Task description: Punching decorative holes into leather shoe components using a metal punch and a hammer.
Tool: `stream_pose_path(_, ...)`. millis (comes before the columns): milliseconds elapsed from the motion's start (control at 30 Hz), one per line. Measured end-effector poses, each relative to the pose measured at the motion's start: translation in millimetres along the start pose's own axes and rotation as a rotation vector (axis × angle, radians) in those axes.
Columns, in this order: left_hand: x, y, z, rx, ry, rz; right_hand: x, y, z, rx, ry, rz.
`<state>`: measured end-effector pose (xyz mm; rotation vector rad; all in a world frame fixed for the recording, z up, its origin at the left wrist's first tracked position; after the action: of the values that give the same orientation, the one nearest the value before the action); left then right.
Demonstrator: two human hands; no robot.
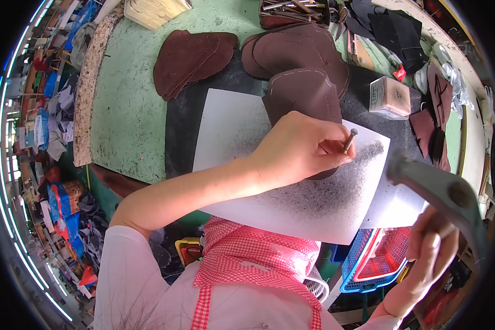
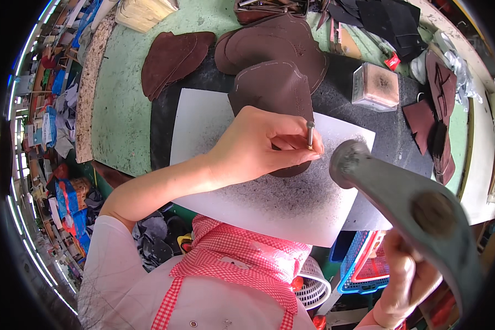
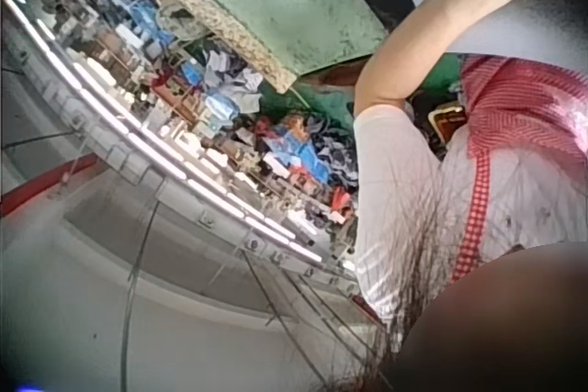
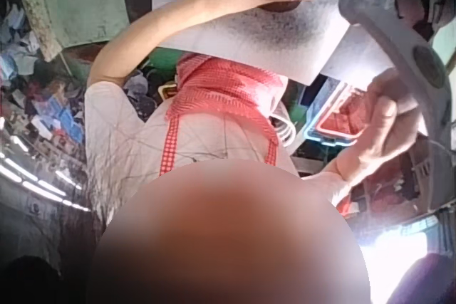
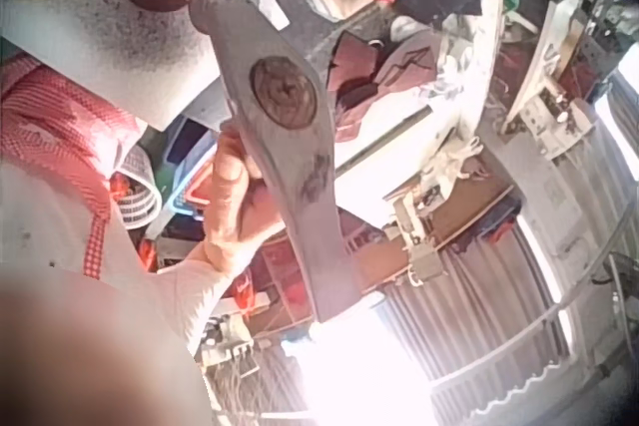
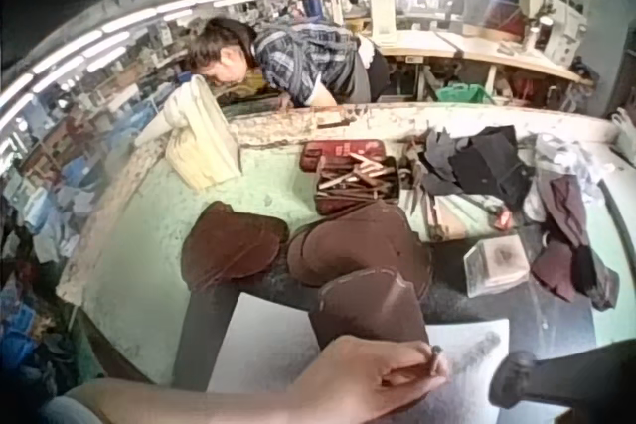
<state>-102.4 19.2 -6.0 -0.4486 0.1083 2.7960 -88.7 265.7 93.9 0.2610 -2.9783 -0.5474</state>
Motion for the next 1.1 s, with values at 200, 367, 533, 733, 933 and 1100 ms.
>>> stream_pose_path(200,-24.5,-12.0,22.2,0.674,-0.359,0.180,-7.1,-60.3,-23.6,-0.304,0.214,-0.347)
stream_pose_path(367,-5.5,-0.1,-1.7,-0.025,0.017,0.011,-9.5,-54.6,-15.7,-0.124,0.207,-0.183)
stream_pose_path(533,-7.8,1.8,-0.3,0.034,-0.061,0.021,-11.7,-51.5,-16.8,-0.140,0.223,-0.090)
stream_pose_path(733,-17.5,-19.3,35.1,0.544,-0.324,0.129,-11.4,-18.7,-4.9,-0.097,0.207,-0.439)
stream_pose_path(933,-4.0,1.3,0.0,0.067,0.036,-0.035,-10.5,-52.0,-13.4,-0.166,0.244,-0.227)
stream_pose_path(1100,-6.6,-3.3,-5.5,0.060,0.033,-0.056,-17.8,-49.6,-17.5,-0.203,0.223,-0.114)
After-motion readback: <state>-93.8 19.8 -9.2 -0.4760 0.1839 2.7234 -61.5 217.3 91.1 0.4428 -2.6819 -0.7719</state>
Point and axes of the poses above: each hand's wrist, its own x-axis towards the middle knuckle, its own y-axis out of the back of the hand, z = x × y, the point moved 8 cm from there along x, towards the middle knuckle, and after that the axes turned 15 degrees about y, right-handed, at the moved point
